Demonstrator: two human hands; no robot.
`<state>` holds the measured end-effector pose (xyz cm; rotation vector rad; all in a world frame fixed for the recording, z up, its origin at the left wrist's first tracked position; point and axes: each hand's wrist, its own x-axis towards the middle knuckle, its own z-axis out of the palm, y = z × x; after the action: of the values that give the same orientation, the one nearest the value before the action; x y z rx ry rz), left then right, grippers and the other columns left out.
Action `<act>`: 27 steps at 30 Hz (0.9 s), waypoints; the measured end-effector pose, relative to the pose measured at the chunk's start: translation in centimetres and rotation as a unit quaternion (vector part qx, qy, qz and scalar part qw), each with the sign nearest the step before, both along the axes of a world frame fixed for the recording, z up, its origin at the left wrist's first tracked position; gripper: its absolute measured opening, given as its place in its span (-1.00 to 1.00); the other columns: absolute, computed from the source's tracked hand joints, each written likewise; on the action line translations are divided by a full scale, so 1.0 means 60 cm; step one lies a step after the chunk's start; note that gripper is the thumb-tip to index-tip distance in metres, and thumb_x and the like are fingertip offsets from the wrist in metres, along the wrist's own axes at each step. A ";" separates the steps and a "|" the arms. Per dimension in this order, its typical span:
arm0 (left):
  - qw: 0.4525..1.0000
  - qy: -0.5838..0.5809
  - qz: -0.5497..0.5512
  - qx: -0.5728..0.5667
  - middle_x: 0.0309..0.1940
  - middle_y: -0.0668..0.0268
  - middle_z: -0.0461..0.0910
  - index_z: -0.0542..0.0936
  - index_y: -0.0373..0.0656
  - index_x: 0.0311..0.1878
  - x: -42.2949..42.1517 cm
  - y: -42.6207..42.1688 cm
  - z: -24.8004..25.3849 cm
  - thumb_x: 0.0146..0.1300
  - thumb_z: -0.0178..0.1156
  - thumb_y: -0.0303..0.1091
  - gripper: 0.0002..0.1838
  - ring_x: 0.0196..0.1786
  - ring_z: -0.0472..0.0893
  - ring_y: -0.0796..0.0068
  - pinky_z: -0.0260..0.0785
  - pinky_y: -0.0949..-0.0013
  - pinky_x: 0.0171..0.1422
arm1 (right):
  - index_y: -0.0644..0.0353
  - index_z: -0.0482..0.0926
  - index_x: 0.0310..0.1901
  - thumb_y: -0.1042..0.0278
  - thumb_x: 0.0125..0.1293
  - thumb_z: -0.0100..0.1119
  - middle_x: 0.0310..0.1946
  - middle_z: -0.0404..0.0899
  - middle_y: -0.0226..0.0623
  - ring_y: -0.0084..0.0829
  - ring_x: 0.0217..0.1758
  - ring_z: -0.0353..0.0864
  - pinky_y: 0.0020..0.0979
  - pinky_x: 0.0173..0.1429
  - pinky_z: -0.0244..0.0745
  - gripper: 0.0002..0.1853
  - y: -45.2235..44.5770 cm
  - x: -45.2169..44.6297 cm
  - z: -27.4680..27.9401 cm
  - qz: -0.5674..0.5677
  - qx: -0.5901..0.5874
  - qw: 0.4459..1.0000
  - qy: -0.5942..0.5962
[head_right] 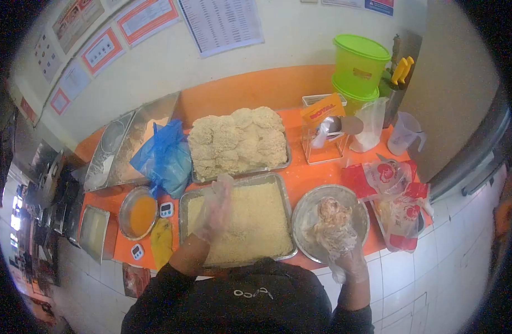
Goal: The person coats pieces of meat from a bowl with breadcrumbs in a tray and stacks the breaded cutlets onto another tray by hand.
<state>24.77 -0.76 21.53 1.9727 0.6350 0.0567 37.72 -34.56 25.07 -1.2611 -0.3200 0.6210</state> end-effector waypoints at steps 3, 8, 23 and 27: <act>0.993 0.046 -0.052 0.091 0.44 -0.11 0.09 0.13 -0.44 0.41 0.005 -0.041 -0.053 0.38 -0.17 -0.33 -0.41 0.51 0.06 0.03 -0.10 0.16 0.56 | 0.28 0.46 0.13 0.54 0.17 0.30 0.00 0.56 -0.28 -0.46 -0.01 0.54 -0.41 0.07 0.51 -0.54 -0.001 -0.008 0.009 -0.002 0.040 0.999 0.014; 0.971 -0.159 -0.110 0.139 0.52 0.04 -0.11 0.02 -0.33 0.46 -0.001 -0.030 -0.121 0.45 -0.23 -0.23 -0.40 0.57 -0.09 0.26 -0.23 0.24 0.59 | 0.29 0.47 0.13 0.53 0.17 0.31 0.01 0.56 -0.27 -0.46 -0.01 0.54 -0.41 0.06 0.52 -0.54 -0.020 0.036 -0.055 0.049 -0.143 0.957 -0.249; 0.949 0.196 -0.157 0.193 -0.04 0.14 0.63 0.64 -0.22 -0.22 0.017 0.103 -0.092 0.13 0.28 0.06 -0.54 -0.11 0.62 0.23 0.46 0.20 -0.03 | 0.25 0.40 0.20 0.53 0.21 0.26 0.06 0.51 -0.26 -0.43 0.04 0.55 -0.40 0.09 0.54 -0.51 -0.026 0.019 -0.047 0.053 -0.088 0.977 -0.186; 0.960 0.116 -0.186 0.172 -0.14 0.06 0.64 0.62 -0.15 -0.01 0.022 0.108 -0.061 0.01 0.33 0.14 -0.39 -0.04 0.61 0.14 0.41 0.21 0.09 | 0.26 0.40 0.20 0.54 0.20 0.25 0.07 0.51 -0.25 -0.41 0.03 0.55 -0.39 0.10 0.54 -0.50 -0.037 0.023 -0.044 0.045 -0.105 0.971 -0.209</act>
<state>26.12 5.73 17.87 2.4311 0.4099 -0.3191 39.08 -36.77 22.42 -1.5875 -0.6777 0.4698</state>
